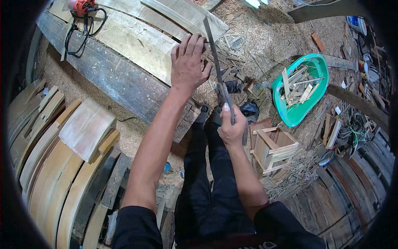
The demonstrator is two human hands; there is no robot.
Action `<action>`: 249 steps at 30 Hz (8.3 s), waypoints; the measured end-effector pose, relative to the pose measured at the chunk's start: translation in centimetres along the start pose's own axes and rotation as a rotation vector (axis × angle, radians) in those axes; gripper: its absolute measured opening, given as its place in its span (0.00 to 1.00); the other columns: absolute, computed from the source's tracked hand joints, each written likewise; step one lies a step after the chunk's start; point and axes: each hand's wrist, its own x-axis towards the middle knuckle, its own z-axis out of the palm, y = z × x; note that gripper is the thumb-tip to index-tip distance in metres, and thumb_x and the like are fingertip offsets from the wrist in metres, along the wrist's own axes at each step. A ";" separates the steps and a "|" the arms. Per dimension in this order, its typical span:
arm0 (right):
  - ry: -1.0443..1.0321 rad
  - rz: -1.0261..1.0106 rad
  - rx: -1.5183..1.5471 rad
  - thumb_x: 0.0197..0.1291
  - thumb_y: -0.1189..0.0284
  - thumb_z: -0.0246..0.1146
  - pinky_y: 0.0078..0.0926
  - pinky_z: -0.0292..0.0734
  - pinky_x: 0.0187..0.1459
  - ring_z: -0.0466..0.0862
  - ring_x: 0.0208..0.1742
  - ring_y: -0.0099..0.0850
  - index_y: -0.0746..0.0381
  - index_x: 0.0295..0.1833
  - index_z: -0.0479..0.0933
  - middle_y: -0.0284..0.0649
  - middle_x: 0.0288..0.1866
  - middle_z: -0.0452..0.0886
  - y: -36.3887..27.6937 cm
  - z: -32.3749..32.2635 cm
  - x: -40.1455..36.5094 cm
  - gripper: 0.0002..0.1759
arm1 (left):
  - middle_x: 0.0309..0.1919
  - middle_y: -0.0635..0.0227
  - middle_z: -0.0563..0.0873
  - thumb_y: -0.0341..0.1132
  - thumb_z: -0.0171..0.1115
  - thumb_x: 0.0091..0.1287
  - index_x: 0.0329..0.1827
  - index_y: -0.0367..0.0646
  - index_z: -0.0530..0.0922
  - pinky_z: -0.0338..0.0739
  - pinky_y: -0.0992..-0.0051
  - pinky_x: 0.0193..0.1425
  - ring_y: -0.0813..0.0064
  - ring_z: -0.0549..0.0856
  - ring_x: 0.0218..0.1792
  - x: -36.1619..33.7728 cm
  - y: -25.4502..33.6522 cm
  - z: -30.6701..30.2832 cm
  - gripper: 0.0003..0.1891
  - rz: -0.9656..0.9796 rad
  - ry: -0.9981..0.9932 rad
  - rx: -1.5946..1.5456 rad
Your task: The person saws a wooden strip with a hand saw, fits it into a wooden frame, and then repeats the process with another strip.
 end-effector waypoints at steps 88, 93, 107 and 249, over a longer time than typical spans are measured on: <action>-0.054 -0.021 -0.023 0.73 0.62 0.61 0.24 0.58 0.24 0.63 0.23 0.17 0.63 0.27 0.70 0.28 0.19 0.63 0.8 -1.1 0.7 0.22 | 0.71 0.63 0.68 0.44 0.73 0.54 0.75 0.47 0.62 0.55 0.55 0.77 0.61 0.63 0.76 0.0 -0.3 0.3 0.44 0.013 0.005 0.006; -0.065 -0.031 -0.032 0.72 0.62 0.61 0.24 0.58 0.24 0.63 0.24 0.16 0.64 0.27 0.71 0.28 0.18 0.64 1.0 -1.0 1.5 0.22 | 0.71 0.64 0.68 0.44 0.73 0.54 0.75 0.48 0.62 0.56 0.56 0.76 0.62 0.64 0.76 0.1 -0.3 0.4 0.45 0.015 0.009 -0.005; -0.095 -0.051 -0.091 0.71 0.64 0.63 0.24 0.60 0.23 0.65 0.21 0.16 0.64 0.27 0.71 0.29 0.17 0.65 1.6 -2.4 0.3 0.20 | 0.72 0.66 0.67 0.45 0.73 0.54 0.76 0.52 0.61 0.55 0.54 0.76 0.62 0.63 0.76 0.0 -0.3 0.4 0.45 0.021 -0.005 0.029; -0.137 -0.031 -0.107 0.74 0.62 0.57 0.21 0.58 0.27 0.66 0.24 0.17 0.63 0.26 0.72 0.27 0.21 0.69 -0.9 -1.3 2.8 0.22 | 0.81 0.50 0.57 0.45 0.47 0.74 0.80 0.30 0.55 0.37 0.48 0.84 0.55 0.52 0.82 9.9 -5.8 3.1 0.36 -0.416 0.183 0.165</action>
